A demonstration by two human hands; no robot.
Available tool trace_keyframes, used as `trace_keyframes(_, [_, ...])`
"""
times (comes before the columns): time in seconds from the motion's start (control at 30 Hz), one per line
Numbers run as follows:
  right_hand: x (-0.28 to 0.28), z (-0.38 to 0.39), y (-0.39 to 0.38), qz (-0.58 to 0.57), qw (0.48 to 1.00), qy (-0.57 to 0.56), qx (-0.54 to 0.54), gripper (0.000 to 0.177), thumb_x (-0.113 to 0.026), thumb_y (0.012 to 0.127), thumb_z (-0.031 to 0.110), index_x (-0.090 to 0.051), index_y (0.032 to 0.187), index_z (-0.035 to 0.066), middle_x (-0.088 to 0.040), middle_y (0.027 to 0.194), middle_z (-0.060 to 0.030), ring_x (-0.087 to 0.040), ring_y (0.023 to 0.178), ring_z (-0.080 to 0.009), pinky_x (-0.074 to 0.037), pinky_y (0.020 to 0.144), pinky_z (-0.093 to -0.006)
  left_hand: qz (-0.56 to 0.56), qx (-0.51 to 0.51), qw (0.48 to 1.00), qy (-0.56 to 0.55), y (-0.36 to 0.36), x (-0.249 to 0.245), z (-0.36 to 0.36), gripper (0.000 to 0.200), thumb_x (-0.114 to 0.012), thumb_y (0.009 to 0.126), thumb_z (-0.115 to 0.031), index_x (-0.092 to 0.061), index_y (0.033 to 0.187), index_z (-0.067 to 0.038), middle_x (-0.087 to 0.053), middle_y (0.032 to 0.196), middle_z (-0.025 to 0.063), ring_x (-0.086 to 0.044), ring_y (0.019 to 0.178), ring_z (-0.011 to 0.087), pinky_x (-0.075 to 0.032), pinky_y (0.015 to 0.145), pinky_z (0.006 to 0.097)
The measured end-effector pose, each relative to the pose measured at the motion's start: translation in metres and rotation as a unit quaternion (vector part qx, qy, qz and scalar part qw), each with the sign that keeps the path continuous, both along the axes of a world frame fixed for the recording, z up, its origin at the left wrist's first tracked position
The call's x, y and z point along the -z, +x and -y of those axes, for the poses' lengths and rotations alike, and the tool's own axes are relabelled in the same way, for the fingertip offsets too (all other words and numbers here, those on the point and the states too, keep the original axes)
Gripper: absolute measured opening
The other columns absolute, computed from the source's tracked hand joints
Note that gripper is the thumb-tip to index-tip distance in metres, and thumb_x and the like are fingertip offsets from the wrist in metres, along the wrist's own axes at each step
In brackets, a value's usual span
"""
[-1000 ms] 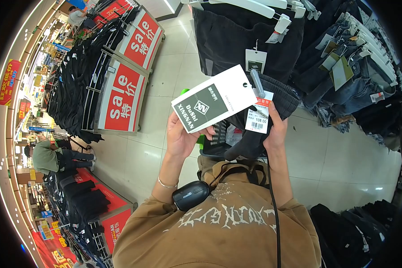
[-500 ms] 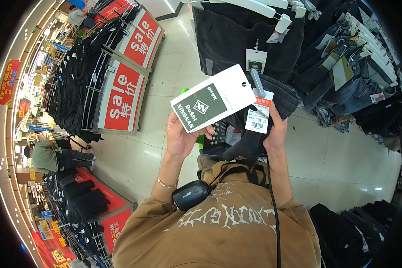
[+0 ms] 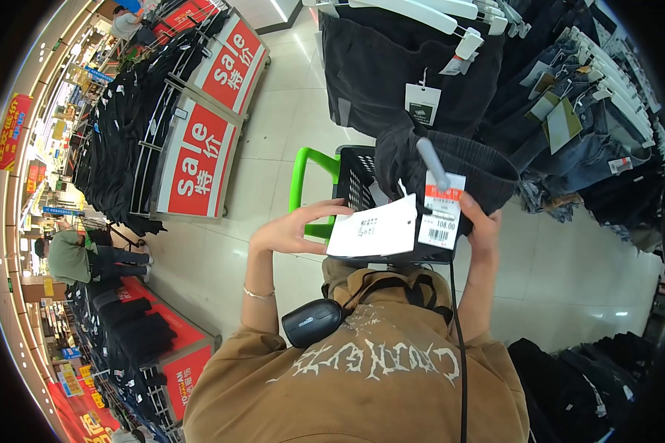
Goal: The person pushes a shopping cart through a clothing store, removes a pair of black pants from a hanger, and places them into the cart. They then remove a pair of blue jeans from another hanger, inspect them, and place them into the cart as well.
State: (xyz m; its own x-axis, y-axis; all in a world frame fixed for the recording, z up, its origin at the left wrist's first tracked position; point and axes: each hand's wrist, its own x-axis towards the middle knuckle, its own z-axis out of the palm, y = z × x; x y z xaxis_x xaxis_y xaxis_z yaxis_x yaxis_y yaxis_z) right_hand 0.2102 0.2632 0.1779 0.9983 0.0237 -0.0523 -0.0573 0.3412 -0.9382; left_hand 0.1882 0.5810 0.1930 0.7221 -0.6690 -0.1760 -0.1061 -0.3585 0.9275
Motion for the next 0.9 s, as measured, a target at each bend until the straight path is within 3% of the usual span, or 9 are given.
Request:
trace_keyframes(0.03, [-0.004,0.007,-0.001,0.026,0.998,-0.035,-0.039,0.041,-0.065,0.077,0.006,-0.052,0.114,-0.006,-0.062,0.104,-0.0145,-0.062,0.090,-0.0193,-0.049,0.082,-0.0312,-0.021,-0.009,0.999,0.022,0.000,-0.007,-0.002,0.071,-0.068,0.065,-0.007,-0.042,0.131,-0.005,-0.038,0.138,0.0145,-0.032,0.130,0.0287,-0.026,0.107,0.0400])
trace_keyframes(0.13, [-0.021,0.019,-0.004,0.085,0.975,-0.154,-0.138,0.034,-0.071,0.077,0.012,-0.058,0.106,-0.001,-0.063,0.100,-0.0070,-0.057,0.089,-0.0124,-0.046,0.080,-0.0286,-0.054,-0.070,0.996,-0.026,0.006,0.003,-0.011,0.069,-0.066,0.069,-0.005,-0.039,0.132,-0.004,-0.036,0.139,0.0137,-0.033,0.130,0.0271,-0.026,0.108,0.0400])
trace_keyframes(0.2, [-0.039,0.021,-0.001,0.113,0.955,-0.197,-0.191,0.031,-0.072,0.076,0.013,-0.060,0.101,0.001,-0.064,0.099,-0.0076,-0.058,0.085,-0.0160,-0.046,0.076,-0.0300,-0.039,-0.065,0.996,-0.037,0.010,0.002,-0.014,0.064,-0.061,0.074,-0.003,-0.038,0.133,-0.004,-0.037,0.138,0.0129,-0.034,0.129,0.0254,-0.028,0.107,0.0395])
trace_keyframes(0.27, [-0.043,0.024,-0.001,0.210,0.820,-0.493,-0.199,0.030,-0.072,0.073,0.008,-0.060,0.100,0.001,-0.064,0.092,-0.0120,-0.058,0.081,-0.0271,-0.044,0.071,-0.0333,-0.070,-0.115,0.988,-0.074,0.014,0.004,-0.016,0.057,-0.056,0.077,0.000,-0.039,0.132,-0.002,-0.040,0.136,0.0125,-0.037,0.127,0.0242,-0.030,0.105,0.0387])
trace_keyframes(0.3, [-0.050,0.019,0.000,0.249,0.808,-0.504,-0.176,0.035,-0.066,0.070,-0.001,-0.061,0.104,0.003,-0.063,0.091,-0.0173,-0.055,0.075,-0.0367,-0.043,0.066,-0.0378,-0.059,-0.159,0.984,-0.062,0.015,-0.001,-0.009,0.050,-0.053,0.081,0.000,-0.041,0.129,0.000,-0.043,0.133,0.0128,-0.044,0.121,0.0236,-0.035,0.101,0.0369])
trace_keyframes(0.43, [-0.071,0.003,0.010,0.196,0.827,-0.470,-0.237,0.057,-0.055,0.059,-0.012,-0.058,0.113,0.004,-0.061,0.102,-0.0198,-0.058,0.080,-0.0376,-0.047,0.067,-0.0366,-0.036,-0.255,0.961,-0.100,0.022,0.015,0.000,0.042,-0.054,0.085,-0.005,-0.043,0.126,0.001,-0.047,0.128,0.0137,-0.052,0.112,0.0251,-0.041,0.095,0.0347])
trace_keyframes(0.7, [-0.065,0.003,0.012,0.280,0.870,-0.326,-0.240,0.049,-0.054,0.062,-0.011,-0.062,0.108,0.003,-0.064,0.097,-0.0174,-0.064,0.082,-0.0315,-0.048,0.070,-0.0286,-0.070,-0.267,0.961,-0.024,0.019,0.042,0.027,0.064,-0.063,0.081,-0.032,-0.036,0.133,-0.006,-0.042,0.132,0.0155,-0.046,0.117,0.0330,-0.042,0.092,0.0385])
trace_keyframes(0.83, [-0.067,0.004,0.012,0.272,0.873,-0.302,-0.270,0.039,-0.058,0.063,-0.006,-0.065,0.102,0.001,-0.065,0.092,-0.0163,-0.064,0.079,-0.0299,-0.048,0.068,-0.0279,-0.078,-0.297,0.950,-0.053,0.022,0.058,0.024,0.064,-0.064,0.080,-0.032,-0.038,0.132,-0.006,-0.043,0.131,0.0158,-0.046,0.117,0.0322,-0.040,0.094,0.0381])
trace_keyframes(0.9, [-0.069,0.005,0.010,0.279,0.876,-0.286,-0.270,0.037,-0.059,0.064,-0.005,-0.066,0.100,0.001,-0.065,0.091,-0.0170,-0.065,0.078,-0.0297,-0.048,0.068,-0.0278,0.017,-0.257,0.966,0.003,0.025,0.067,0.014,0.056,-0.070,0.074,-0.030,-0.051,0.120,-0.006,-0.045,0.129,0.0155,-0.048,0.114,0.0289,-0.039,0.096,0.0361])
